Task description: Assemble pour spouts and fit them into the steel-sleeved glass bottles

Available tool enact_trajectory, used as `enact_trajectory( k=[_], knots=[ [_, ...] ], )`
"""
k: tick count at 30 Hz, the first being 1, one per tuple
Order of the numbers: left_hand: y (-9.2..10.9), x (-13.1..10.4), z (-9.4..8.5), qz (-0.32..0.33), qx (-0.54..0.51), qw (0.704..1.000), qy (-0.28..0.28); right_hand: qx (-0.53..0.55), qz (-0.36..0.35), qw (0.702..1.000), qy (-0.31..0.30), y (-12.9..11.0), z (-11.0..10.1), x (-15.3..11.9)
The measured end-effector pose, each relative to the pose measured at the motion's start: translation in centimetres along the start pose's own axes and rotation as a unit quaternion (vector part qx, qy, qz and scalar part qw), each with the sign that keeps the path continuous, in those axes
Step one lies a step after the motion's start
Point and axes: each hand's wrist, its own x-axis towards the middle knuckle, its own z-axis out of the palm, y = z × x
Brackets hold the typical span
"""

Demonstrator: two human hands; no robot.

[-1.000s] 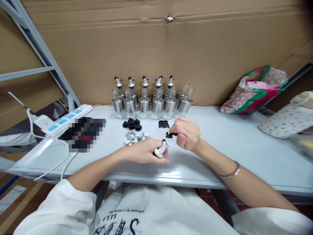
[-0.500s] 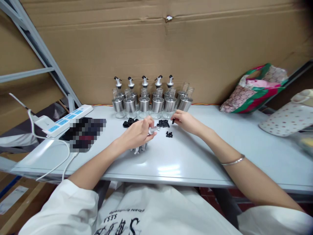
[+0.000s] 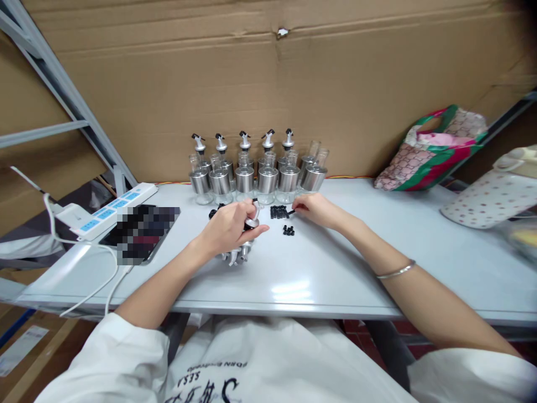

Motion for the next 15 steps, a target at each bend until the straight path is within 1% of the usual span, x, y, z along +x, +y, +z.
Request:
enact_trajectory(
  k=[5,8,15],
  knots=[
    [0.1,0.0,0.2,0.01,0.027,1.0,-0.005,0.033,0.041,0.999,0.004,-0.2,0.6,0.1],
    [0.2,0.0,0.1,0.003,0.036,0.999,-0.019,0.053,0.057,0.997,-0.004,-0.5,1.0,0.2],
    [0.2,0.0,-0.1,-0.016,0.026,0.998,-0.046,0.054,0.06,0.997,0.005,-0.6,1.3,0.3]
  ],
)
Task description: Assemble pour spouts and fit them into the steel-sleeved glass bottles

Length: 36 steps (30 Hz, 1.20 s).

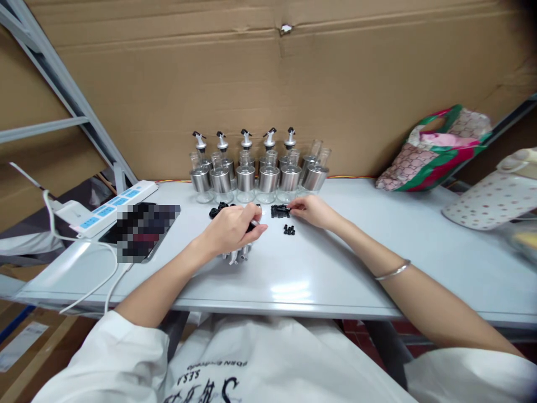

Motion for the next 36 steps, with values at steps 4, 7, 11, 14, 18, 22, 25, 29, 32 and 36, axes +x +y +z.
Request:
enact_trajectory(
  k=[4,7,11,14,18,22,25,29,32,36],
  knots=[
    [0.0,0.0,0.0,-0.014,-0.012,1.0,-0.001,-0.014,-0.009,1.0,0.022,0.2,0.0,0.0],
    [0.0,-0.1,0.1,-0.023,-0.028,0.999,-0.008,-0.021,-0.011,0.998,0.052,0.1,-0.1,-0.1],
    [0.0,-0.2,0.3,-0.031,-0.05,0.998,-0.021,-0.034,-0.063,0.986,0.149,-0.9,-0.6,-0.6],
    [0.0,-0.3,0.5,-0.036,-0.068,0.997,-0.022,-0.064,-0.191,0.954,0.221,-2.9,-1.2,-1.4],
    [0.2,-0.6,0.7,-0.028,-0.092,0.995,-0.009,-0.095,-0.34,0.903,0.242,-6.3,-1.5,-2.8],
    [0.5,-0.6,0.8,-0.007,-0.109,0.994,-0.011,-0.082,-0.411,0.876,0.241,-8.2,-1.2,-3.4],
    [0.7,-0.5,0.9,-0.003,-0.116,0.993,-0.038,-0.076,-0.407,0.877,0.242,-8.3,-1.0,-3.4],
    [0.8,-0.5,0.9,-0.028,-0.123,0.99,-0.061,-0.068,-0.383,0.897,0.211,-8.0,-0.8,-3.3],
    [0.8,-0.7,0.9,-0.024,-0.128,0.99,-0.048,-0.065,-0.386,0.9,0.193,-7.8,-0.6,-3.3],
    [0.8,-0.7,0.9,-0.005,-0.137,0.99,-0.044,-0.074,-0.396,0.895,0.194,-7.7,-0.6,-3.2]
  ],
)
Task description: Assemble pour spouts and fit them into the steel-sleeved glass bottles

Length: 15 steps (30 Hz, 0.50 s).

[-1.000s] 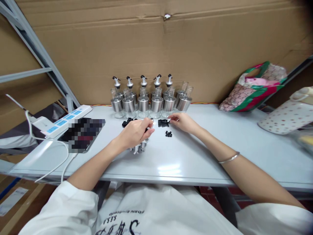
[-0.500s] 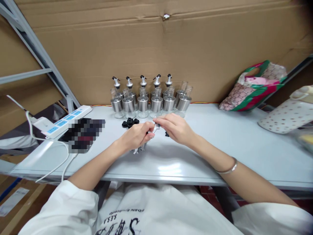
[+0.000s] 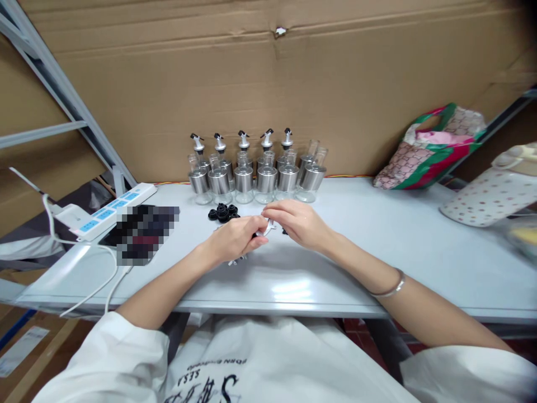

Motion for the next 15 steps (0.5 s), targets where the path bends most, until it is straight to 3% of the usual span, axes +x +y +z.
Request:
enact_trajectory(
  k=[4,15],
  knots=[
    [-0.2,0.15,0.05,0.011,0.017,1.0,-0.005,-0.018,0.0,1.0,-0.023,-0.04,-0.23,0.14],
    [-0.9,0.28,-0.13,-0.005,0.09,0.996,-0.019,-0.065,-0.024,0.998,0.0,0.24,-0.84,0.31]
  ],
)
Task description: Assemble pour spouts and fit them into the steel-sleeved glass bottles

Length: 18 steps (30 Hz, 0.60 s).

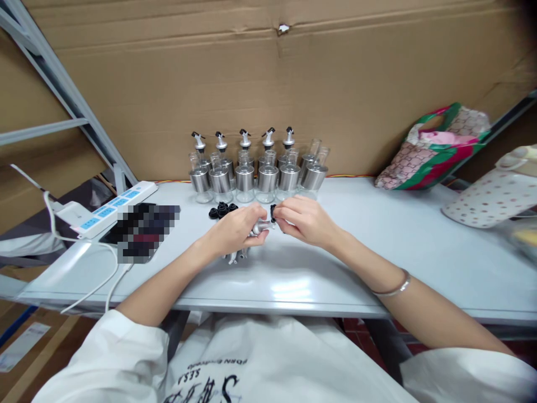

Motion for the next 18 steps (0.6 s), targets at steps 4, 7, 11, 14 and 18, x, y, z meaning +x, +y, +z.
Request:
enact_trajectory(
  k=[4,7,11,14,18],
  knots=[
    [0.1,0.1,-0.3,-0.008,0.04,0.998,-0.047,0.0,0.008,1.0,-0.004,-0.1,-0.1,0.0],
    [0.2,0.2,-0.2,0.004,0.069,0.996,-0.054,0.0,-0.005,1.0,-0.009,-0.3,0.0,0.0],
    [0.2,0.2,0.1,0.047,0.096,0.993,-0.044,-0.006,-0.018,1.0,-0.021,-0.6,0.1,0.1],
    [0.0,0.1,0.2,0.049,0.073,0.995,-0.035,0.014,-0.013,1.0,-0.016,-0.9,0.2,0.2],
    [-0.1,-0.2,0.1,-0.003,0.015,1.0,-0.019,0.049,-0.003,0.999,-0.017,-1.2,0.3,0.2]
  ],
)
